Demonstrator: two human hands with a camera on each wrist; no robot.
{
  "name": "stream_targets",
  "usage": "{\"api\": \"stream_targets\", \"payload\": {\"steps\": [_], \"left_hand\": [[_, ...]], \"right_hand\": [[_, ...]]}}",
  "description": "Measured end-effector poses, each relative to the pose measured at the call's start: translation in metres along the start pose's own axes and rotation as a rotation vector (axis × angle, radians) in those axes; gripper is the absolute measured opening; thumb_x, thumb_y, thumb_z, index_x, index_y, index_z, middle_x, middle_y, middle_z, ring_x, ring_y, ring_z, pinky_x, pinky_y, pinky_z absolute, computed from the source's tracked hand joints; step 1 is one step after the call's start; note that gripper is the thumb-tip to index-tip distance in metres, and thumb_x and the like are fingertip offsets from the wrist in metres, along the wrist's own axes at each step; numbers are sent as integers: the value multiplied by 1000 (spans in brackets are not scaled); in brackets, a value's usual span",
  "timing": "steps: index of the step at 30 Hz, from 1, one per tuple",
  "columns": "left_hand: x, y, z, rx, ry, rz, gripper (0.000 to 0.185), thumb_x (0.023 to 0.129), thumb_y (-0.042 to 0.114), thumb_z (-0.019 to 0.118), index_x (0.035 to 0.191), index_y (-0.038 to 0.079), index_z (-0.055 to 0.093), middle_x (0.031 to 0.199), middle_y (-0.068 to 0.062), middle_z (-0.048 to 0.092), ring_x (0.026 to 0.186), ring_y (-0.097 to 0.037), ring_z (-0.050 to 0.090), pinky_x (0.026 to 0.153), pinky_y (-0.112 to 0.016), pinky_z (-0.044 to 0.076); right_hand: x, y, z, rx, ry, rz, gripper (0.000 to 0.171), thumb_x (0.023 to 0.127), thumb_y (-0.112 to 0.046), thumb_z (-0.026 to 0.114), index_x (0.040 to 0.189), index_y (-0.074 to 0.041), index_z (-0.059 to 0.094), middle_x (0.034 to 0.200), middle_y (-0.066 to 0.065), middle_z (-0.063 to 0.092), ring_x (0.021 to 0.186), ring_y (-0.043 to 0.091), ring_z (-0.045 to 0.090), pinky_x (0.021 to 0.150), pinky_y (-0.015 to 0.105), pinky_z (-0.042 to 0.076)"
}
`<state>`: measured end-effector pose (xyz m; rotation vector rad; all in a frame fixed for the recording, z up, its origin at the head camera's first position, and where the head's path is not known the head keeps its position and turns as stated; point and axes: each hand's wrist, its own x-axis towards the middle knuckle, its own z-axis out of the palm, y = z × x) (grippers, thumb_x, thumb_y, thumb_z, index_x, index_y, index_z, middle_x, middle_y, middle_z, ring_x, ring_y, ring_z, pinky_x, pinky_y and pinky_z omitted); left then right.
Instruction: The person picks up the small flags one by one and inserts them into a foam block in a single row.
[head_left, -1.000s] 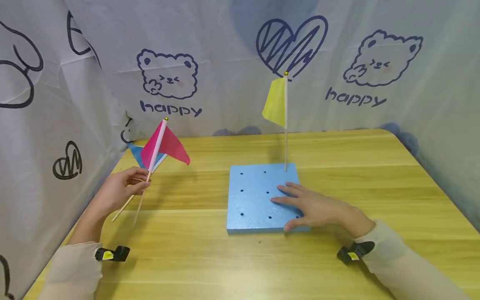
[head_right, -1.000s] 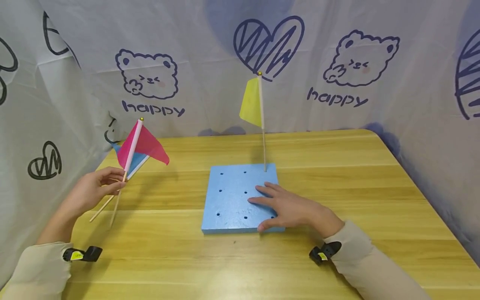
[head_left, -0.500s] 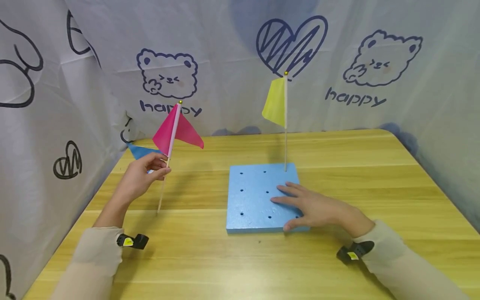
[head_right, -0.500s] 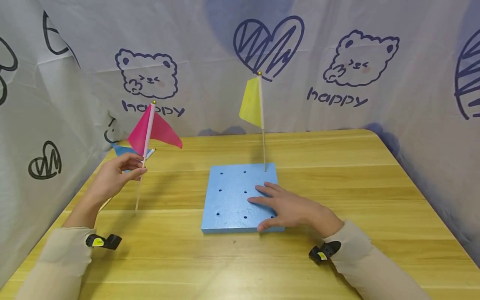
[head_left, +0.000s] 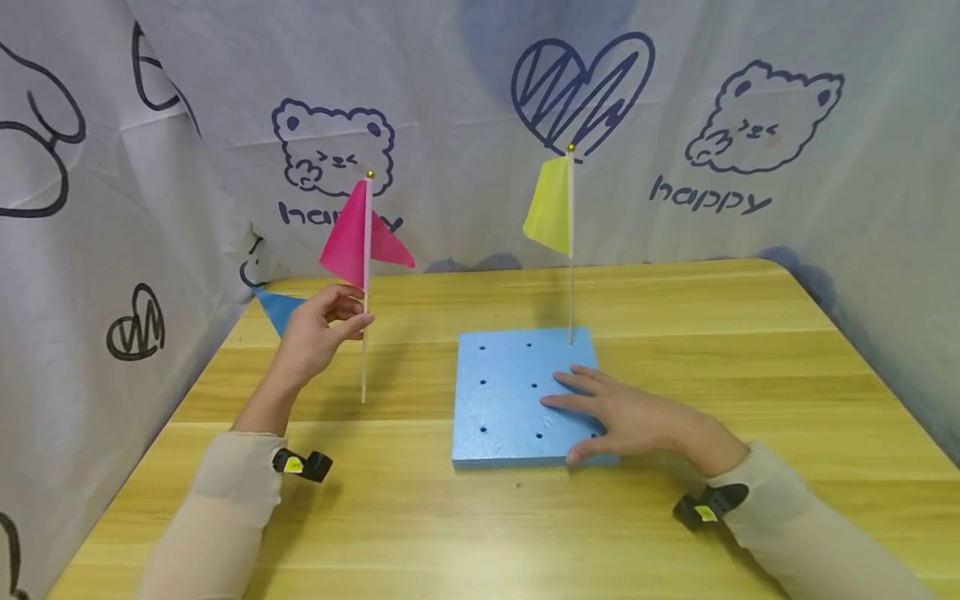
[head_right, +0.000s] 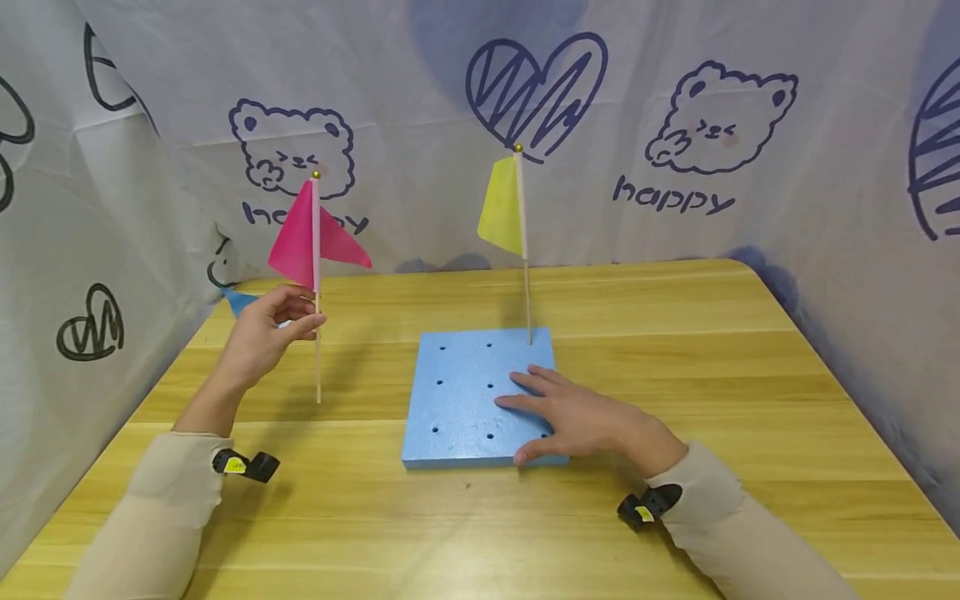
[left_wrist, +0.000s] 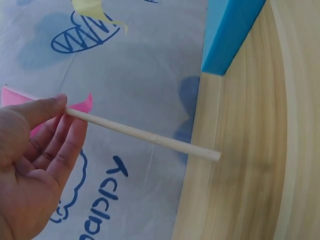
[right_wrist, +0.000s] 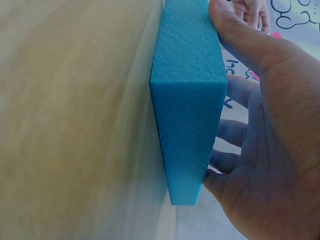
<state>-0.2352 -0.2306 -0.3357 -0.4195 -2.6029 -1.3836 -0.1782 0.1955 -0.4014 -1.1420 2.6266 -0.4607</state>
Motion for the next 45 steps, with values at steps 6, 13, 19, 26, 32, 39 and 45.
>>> {"api": "stream_targets", "payload": {"steps": [6, 13, 19, 26, 32, 39, 45], "left_hand": [[9, 5, 11, -107, 10, 25, 35, 93, 11, 67, 124, -2, 56, 100, -18, 59, 88, -28, 63, 70, -25, 57], [22, 9, 26, -194, 44, 37, 34, 93, 10, 68, 121, -4, 55, 99, -15, 58, 87, -23, 64, 72, -31, 58], [30, 11, 40, -260, 72, 55, 34, 92, 10, 69, 120, -3, 55, 98, -13, 59, 88, -26, 63, 72, -35, 58], [38, 16, 55, -324, 93, 59, 36, 93, 12, 68, 122, -3, 53, 100, -12, 60, 91, -25, 62, 74, -34, 58], [48, 23, 70, -382, 94, 62, 35, 94, 12, 68, 123, -1, 54, 102, -14, 62, 94, -31, 62, 74, -30, 58], [58, 33, 90, -496, 109, 72, 33, 94, 11, 66, 123, 0, 53, 102, -11, 62, 95, -37, 61, 76, -33, 58], [65, 42, 107, -570, 116, 79, 35, 95, 10, 65, 125, 0, 51, 106, -16, 63, 90, -22, 64, 80, -42, 57]], "right_hand": [[0, 0, -1, -6, 8, -8, 83, 82, -70, 59, 150, -24, 42, 159, 13, 23, 145, 43, 13, 108, 64, 25], [-1, -1, -1, -6, -3, 8, 85, 81, -71, 59, 150, -26, 41, 160, 11, 22, 146, 41, 12, 109, 63, 24], [-1, 0, -1, -5, -8, 10, 84, 82, -72, 58, 150, -26, 41, 160, 10, 21, 146, 40, 10, 110, 63, 23], [-2, 0, -1, -10, 11, -24, 81, 84, -67, 60, 150, -25, 41, 159, 13, 23, 145, 43, 13, 108, 65, 25], [-3, 1, -1, -10, 11, -26, 81, 84, -67, 60, 150, -25, 41, 159, 12, 23, 145, 42, 13, 109, 63, 25], [-2, -1, -2, 1, 5, -13, 81, 84, -67, 60, 150, -26, 41, 160, 12, 22, 146, 41, 12, 109, 63, 24], [0, 0, -1, -3, 7, -18, 80, 84, -66, 61, 150, -24, 42, 159, 13, 23, 145, 42, 12, 109, 63, 25]]}}
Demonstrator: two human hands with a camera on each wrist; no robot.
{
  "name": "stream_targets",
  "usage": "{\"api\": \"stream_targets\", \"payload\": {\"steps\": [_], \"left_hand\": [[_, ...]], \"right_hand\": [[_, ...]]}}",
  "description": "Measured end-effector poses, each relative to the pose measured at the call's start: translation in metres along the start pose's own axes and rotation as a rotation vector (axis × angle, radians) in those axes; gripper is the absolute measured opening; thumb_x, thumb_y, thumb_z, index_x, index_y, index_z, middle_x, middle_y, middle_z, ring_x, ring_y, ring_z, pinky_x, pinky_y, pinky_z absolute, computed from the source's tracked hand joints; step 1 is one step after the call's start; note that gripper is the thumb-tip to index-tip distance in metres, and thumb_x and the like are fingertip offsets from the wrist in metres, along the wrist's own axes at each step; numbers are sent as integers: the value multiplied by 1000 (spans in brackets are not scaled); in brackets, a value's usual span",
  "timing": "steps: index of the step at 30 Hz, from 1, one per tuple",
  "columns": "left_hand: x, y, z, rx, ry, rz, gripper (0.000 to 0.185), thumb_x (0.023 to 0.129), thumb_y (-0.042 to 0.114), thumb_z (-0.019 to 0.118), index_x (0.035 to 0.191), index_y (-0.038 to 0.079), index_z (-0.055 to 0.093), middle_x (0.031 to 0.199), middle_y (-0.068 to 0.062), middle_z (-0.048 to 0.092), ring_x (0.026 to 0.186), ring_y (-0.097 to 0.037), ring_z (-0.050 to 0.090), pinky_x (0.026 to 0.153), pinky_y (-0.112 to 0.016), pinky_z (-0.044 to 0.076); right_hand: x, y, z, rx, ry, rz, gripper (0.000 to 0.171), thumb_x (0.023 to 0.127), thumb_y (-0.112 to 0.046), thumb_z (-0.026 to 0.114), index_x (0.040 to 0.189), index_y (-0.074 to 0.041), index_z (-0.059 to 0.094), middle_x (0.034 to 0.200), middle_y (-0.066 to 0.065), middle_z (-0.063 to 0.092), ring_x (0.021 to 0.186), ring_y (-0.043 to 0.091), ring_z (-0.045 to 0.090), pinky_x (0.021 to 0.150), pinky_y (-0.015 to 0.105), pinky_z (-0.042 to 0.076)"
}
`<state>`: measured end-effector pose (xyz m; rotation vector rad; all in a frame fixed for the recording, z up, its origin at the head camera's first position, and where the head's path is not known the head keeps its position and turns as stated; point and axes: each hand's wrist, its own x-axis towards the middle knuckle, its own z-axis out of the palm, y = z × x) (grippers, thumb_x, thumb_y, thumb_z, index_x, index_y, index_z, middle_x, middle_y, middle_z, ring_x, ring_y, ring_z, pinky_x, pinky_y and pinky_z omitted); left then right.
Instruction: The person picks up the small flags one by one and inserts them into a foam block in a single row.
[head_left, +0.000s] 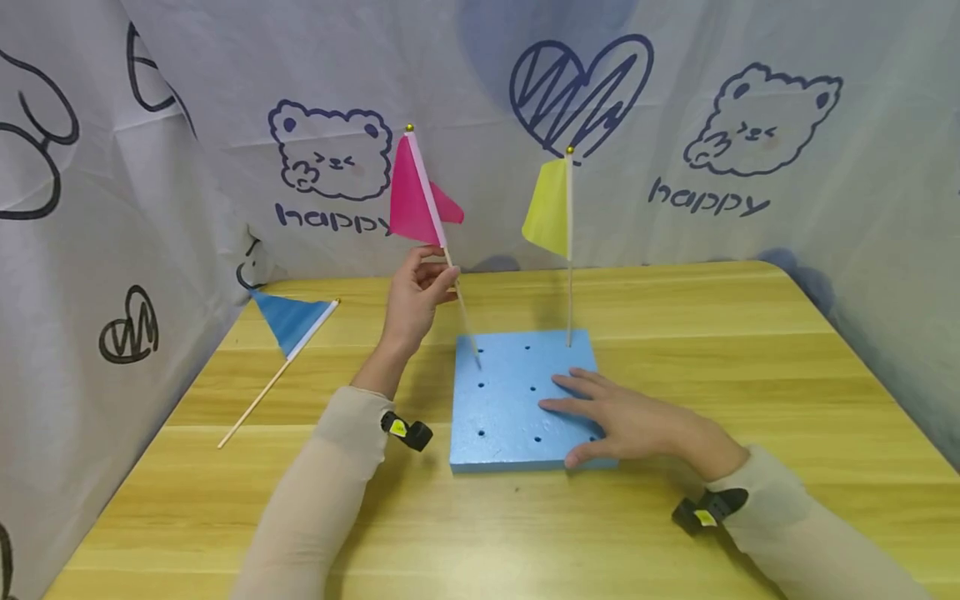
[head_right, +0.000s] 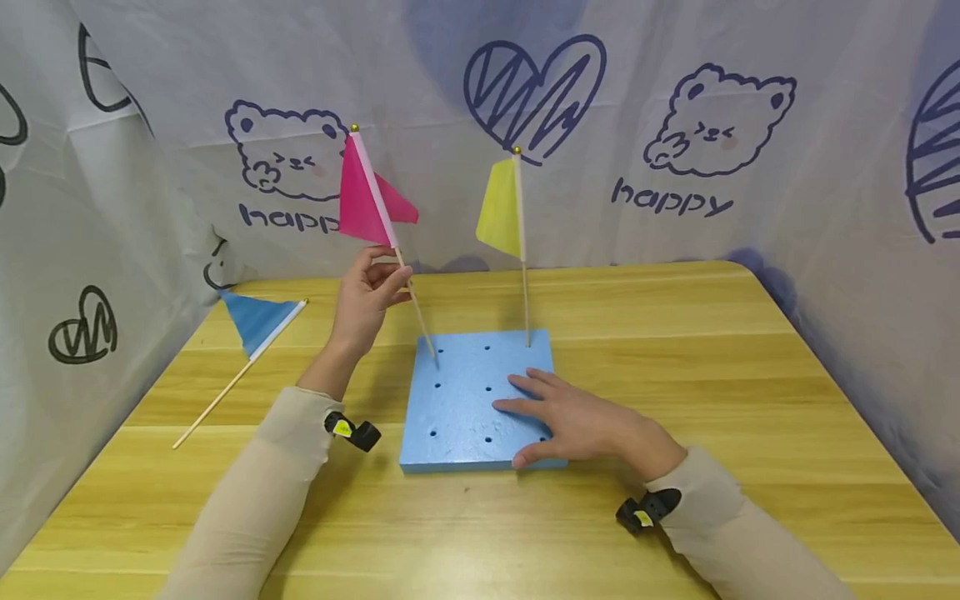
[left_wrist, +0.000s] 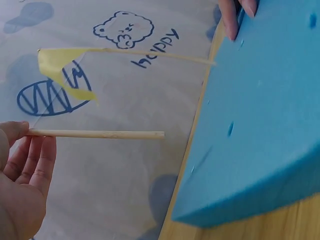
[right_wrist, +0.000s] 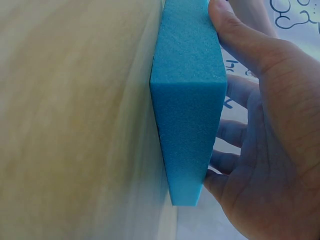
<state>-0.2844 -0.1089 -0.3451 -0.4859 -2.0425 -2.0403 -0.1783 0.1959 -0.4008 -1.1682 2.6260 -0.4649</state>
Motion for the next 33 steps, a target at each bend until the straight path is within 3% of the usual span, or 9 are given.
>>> {"api": "stream_targets", "payload": {"steps": [5, 11, 18, 33], "left_hand": [[6, -4, 14, -52, 20, -3, 36, 94, 8, 65, 126, -2, 50, 104, -16, 63, 96, -35, 61, 79, -42, 57], [15, -14, 30, -84, 37, -9, 39, 94, 7, 66, 127, -5, 49, 101, -13, 62, 90, -24, 63, 80, -44, 57], [20, -21, 45, -67, 26, -16, 33, 94, 8, 66, 123, 0, 51, 100, -13, 62, 96, -40, 62, 78, -42, 58], [24, -31, 62, -24, -43, -102, 31, 94, 7, 65, 122, 2, 53, 98, -13, 61, 97, -37, 62, 82, -50, 55]], "right_hand": [[1, 0, 1, 4, 2, 1, 82, 84, -68, 60, 150, -24, 42, 159, 14, 23, 145, 43, 12, 109, 64, 25], [0, -1, 0, 15, -10, 24, 82, 83, -69, 59, 150, -26, 41, 159, 12, 23, 145, 42, 12, 108, 65, 25], [1, -2, 0, 18, -25, 49, 83, 82, -72, 57, 151, -28, 41, 160, 10, 21, 146, 39, 10, 110, 62, 24], [0, -2, -1, 21, -22, 31, 83, 82, -71, 58, 151, -27, 40, 160, 10, 22, 146, 40, 10, 110, 63, 23]]}}
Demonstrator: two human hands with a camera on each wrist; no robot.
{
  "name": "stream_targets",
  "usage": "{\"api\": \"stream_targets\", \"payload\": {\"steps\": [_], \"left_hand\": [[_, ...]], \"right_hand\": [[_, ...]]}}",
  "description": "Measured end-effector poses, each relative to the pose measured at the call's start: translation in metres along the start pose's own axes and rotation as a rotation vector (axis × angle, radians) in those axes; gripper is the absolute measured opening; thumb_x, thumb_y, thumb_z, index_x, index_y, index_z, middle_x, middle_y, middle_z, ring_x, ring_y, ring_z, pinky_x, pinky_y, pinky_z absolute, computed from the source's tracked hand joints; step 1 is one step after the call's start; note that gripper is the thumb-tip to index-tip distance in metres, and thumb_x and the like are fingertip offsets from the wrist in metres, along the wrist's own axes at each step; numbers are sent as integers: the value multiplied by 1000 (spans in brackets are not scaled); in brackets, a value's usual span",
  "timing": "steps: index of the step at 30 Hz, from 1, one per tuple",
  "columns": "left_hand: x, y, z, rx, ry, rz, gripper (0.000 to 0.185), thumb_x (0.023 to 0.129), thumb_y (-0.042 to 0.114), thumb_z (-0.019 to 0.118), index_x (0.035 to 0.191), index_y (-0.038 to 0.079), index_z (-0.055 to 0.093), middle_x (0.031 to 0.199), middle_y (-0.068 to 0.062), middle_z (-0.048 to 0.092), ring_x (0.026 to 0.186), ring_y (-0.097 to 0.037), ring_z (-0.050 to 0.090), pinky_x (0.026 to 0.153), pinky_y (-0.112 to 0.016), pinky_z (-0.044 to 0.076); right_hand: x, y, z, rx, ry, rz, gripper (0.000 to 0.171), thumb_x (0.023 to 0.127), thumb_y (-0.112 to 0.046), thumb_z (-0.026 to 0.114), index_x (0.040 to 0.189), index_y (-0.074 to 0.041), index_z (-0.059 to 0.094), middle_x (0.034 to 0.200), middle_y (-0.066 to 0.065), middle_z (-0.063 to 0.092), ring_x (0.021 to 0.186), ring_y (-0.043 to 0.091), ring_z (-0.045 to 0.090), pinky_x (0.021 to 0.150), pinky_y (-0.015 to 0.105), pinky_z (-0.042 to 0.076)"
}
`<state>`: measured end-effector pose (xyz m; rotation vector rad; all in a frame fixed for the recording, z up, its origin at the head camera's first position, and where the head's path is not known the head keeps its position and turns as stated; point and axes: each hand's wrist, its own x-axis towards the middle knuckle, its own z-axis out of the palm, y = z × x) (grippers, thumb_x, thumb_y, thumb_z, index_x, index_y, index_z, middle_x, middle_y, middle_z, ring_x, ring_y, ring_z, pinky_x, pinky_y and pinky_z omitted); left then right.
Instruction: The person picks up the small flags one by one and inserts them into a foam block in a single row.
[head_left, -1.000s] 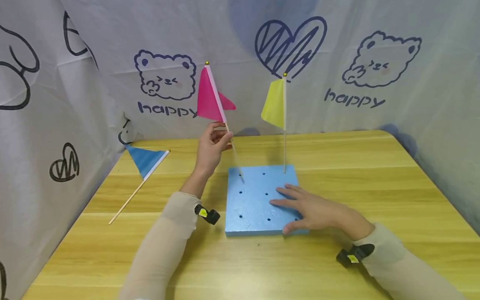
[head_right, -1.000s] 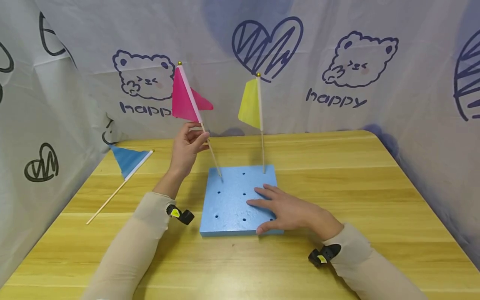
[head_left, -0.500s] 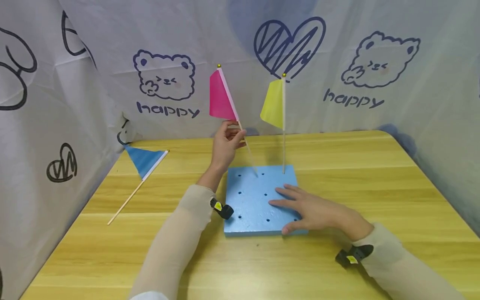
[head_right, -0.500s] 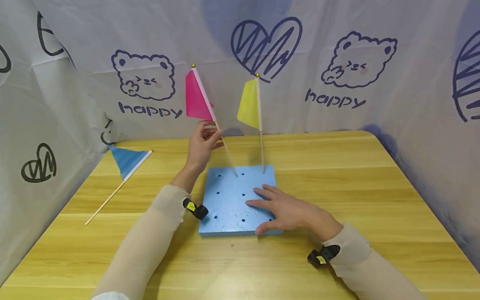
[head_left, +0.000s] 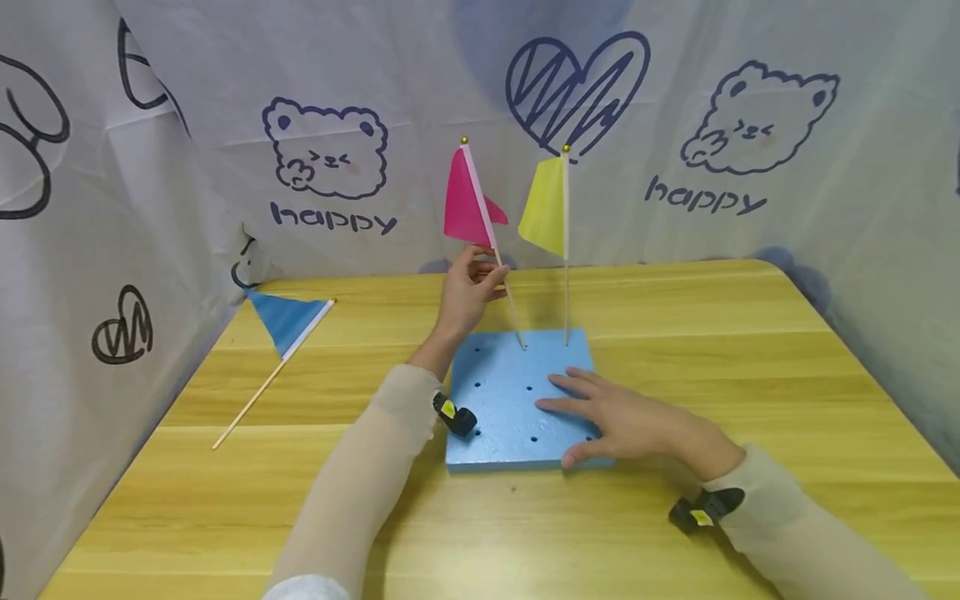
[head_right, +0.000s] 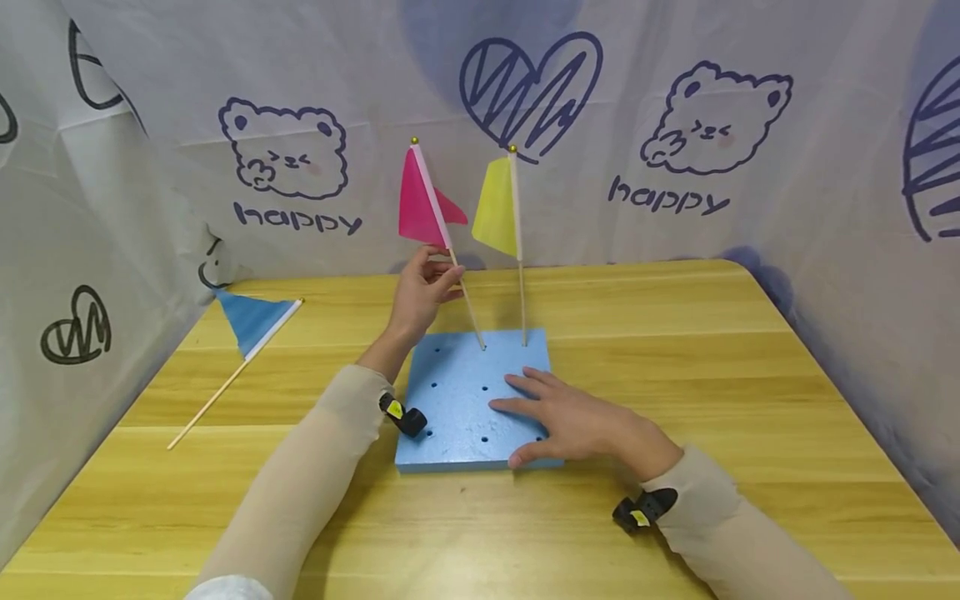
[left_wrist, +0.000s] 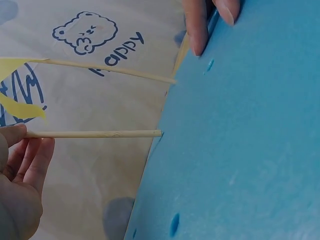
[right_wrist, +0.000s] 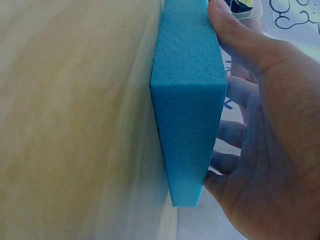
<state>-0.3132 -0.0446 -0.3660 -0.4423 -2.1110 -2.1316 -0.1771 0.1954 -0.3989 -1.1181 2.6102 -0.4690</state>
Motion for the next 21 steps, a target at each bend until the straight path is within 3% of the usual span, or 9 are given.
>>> {"api": "stream_targets", "payload": {"steps": [8, 11, 15, 18, 21], "left_hand": [[1, -3, 2, 32, -3, 14, 33, 94, 4, 65, 123, -1, 52, 98, -15, 62, 92, -31, 63, 78, -44, 58], [-1, -5, 4, 89, -55, 48, 34, 94, 5, 65, 124, -3, 51, 101, -17, 61, 91, -28, 63, 78, -47, 57], [-5, -8, 6, 190, -144, 68, 35, 95, 9, 65, 124, -4, 51, 104, -16, 60, 92, -26, 63, 76, -40, 58], [-7, -9, 6, 215, -176, 54, 36, 94, 11, 65, 125, -3, 50, 105, -16, 59, 93, -26, 63, 76, -36, 58], [-9, -9, 5, 213, -185, 30, 39, 94, 11, 66, 126, -3, 50, 107, -15, 58, 95, -27, 62, 80, -40, 57]], "right_hand": [[1, 2, 2, -4, 11, -11, 82, 83, -69, 60, 150, -27, 41, 160, 11, 23, 146, 41, 11, 110, 63, 23], [1, 2, 2, -3, 8, -8, 82, 83, -69, 60, 151, -27, 41, 160, 11, 22, 146, 41, 11, 110, 63, 24], [0, 2, 1, 5, 10, -7, 82, 83, -68, 60, 150, -25, 41, 159, 13, 23, 145, 43, 12, 108, 65, 25], [0, 1, 0, 7, 1, 6, 82, 83, -69, 60, 151, -26, 41, 160, 12, 22, 145, 42, 11, 109, 64, 24], [-1, 0, 0, 6, 0, 2, 82, 83, -69, 59, 151, -26, 40, 160, 12, 22, 145, 43, 11, 108, 65, 24]]}}
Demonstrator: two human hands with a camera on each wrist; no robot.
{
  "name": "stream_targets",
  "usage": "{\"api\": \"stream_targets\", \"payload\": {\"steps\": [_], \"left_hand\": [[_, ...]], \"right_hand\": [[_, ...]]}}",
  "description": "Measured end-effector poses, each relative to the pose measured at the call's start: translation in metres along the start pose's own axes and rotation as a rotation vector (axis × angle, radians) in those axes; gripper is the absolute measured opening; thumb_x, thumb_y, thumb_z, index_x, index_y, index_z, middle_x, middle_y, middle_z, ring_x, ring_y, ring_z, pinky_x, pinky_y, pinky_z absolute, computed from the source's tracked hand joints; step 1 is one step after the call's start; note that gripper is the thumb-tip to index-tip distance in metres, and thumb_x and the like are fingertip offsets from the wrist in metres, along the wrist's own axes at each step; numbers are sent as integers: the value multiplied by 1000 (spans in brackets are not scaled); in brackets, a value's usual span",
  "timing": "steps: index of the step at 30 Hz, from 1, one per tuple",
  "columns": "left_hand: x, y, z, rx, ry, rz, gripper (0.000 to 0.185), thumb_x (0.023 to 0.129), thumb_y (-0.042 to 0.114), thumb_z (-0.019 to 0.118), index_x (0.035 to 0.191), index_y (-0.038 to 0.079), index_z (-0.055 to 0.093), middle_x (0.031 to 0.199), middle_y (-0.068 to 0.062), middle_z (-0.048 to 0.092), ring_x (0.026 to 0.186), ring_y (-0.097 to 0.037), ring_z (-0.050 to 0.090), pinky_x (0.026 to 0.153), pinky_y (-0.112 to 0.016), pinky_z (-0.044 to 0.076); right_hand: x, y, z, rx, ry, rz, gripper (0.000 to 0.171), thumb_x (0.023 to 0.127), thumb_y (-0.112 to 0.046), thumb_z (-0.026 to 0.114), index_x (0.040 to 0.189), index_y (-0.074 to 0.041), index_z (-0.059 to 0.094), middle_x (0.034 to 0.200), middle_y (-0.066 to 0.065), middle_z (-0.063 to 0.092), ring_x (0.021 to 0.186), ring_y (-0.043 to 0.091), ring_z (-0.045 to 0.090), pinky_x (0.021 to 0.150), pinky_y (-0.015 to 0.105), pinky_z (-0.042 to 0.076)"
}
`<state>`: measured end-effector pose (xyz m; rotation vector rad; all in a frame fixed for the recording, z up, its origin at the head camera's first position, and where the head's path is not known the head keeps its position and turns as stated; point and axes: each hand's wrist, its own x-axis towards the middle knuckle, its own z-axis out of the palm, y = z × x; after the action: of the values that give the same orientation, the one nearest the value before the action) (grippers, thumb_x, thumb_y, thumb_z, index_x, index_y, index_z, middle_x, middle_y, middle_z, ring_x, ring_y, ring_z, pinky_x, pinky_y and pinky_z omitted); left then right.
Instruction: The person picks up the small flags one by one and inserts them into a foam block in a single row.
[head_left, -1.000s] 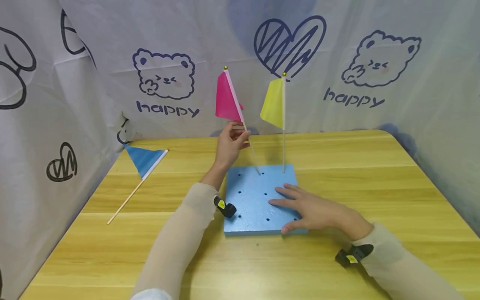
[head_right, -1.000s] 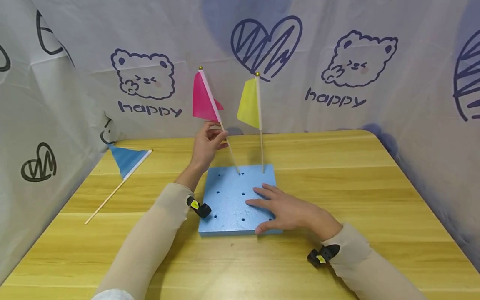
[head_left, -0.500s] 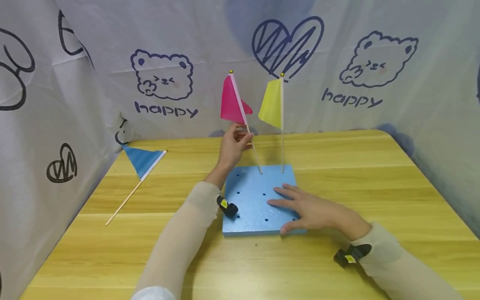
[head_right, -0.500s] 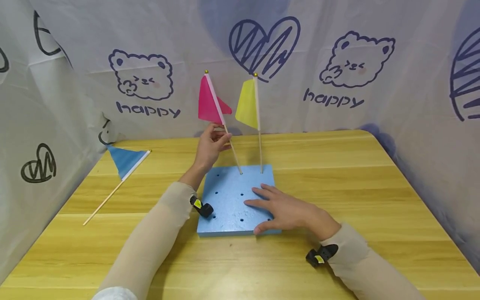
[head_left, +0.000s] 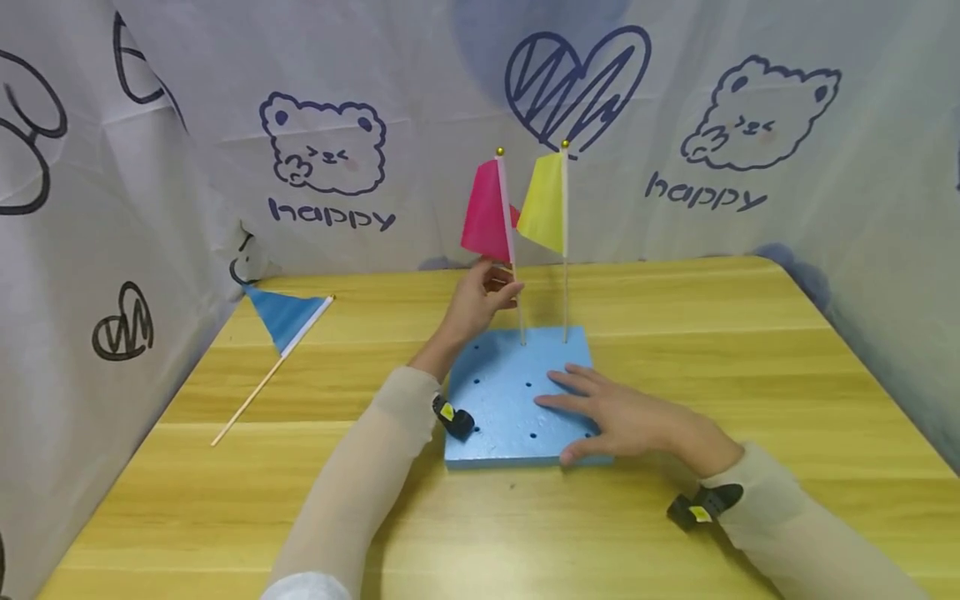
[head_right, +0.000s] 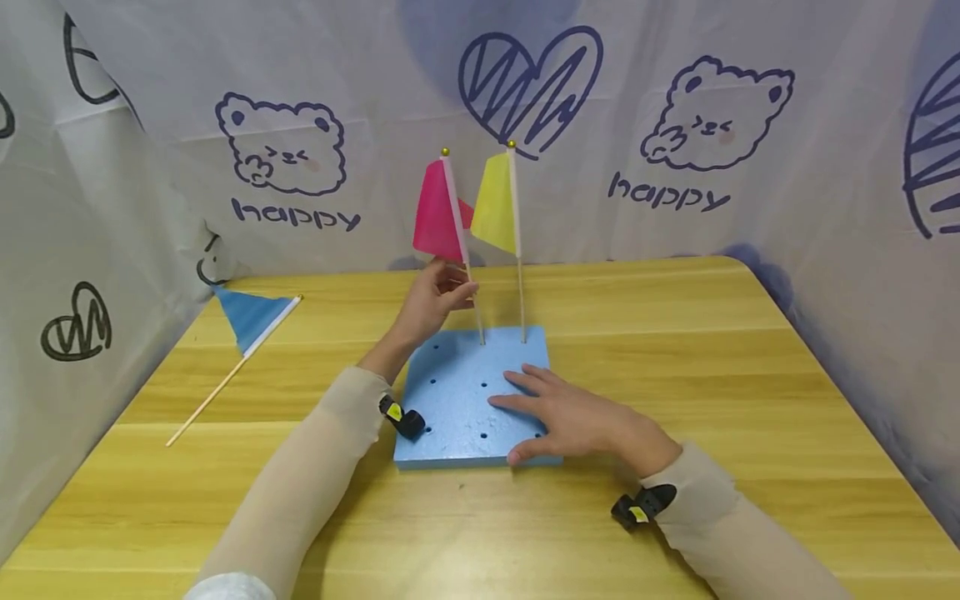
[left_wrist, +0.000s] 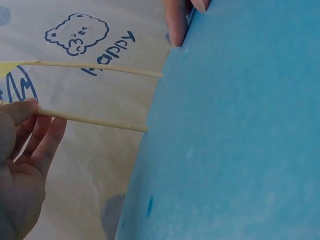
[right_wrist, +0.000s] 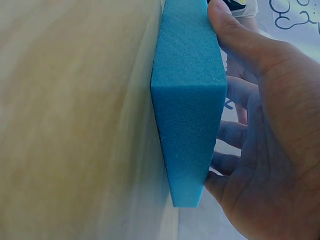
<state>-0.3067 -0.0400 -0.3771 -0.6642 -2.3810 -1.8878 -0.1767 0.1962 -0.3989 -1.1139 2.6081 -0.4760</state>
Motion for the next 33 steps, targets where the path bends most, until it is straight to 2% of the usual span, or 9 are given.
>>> {"api": "stream_targets", "payload": {"steps": [3, 10, 14, 23, 28, 33], "left_hand": [[-1, 1, -4, 3, -10, -22, 38, 94, 12, 66, 126, 0, 50, 109, -14, 57, 97, -26, 61, 82, -44, 56], [5, 3, -3, 45, -38, -38, 36, 94, 14, 66, 126, 4, 52, 109, -13, 59, 94, -24, 63, 77, -34, 58], [9, 2, 0, 43, -49, -40, 36, 94, 14, 66, 126, 6, 52, 107, -13, 59, 90, -24, 62, 76, -33, 58], [11, 4, -2, 27, -67, -60, 34, 94, 14, 65, 126, 9, 52, 109, -12, 58, 93, -25, 61, 80, -39, 57], [13, 1, -4, 20, -78, -49, 32, 95, 13, 65, 124, 7, 53, 108, -13, 58, 94, -25, 62, 83, -43, 56], [12, 0, -4, 21, -89, -31, 30, 94, 12, 65, 122, 8, 53, 108, -11, 59, 95, -25, 63, 80, -39, 57]], "right_hand": [[2, 0, 0, -3, 8, -8, 82, 83, -69, 60, 151, -26, 40, 160, 13, 22, 145, 43, 11, 109, 64, 24], [3, 0, -1, -2, -3, 6, 83, 83, -70, 58, 151, -26, 41, 160, 12, 21, 146, 42, 10, 110, 64, 23], [3, 0, 0, 1, -11, 23, 84, 82, -71, 58, 150, -26, 41, 160, 11, 22, 146, 41, 10, 110, 63, 23], [4, -1, 0, -2, -12, 35, 84, 81, -72, 59, 150, -28, 41, 160, 10, 21, 146, 40, 10, 110, 64, 23], [4, -1, 0, -4, -16, 37, 85, 80, -74, 57, 150, -28, 41, 160, 10, 21, 146, 40, 10, 110, 63, 23], [2, 0, 1, 3, -13, 28, 85, 81, -72, 58, 150, -27, 41, 160, 11, 21, 146, 41, 10, 110, 63, 24]]}}
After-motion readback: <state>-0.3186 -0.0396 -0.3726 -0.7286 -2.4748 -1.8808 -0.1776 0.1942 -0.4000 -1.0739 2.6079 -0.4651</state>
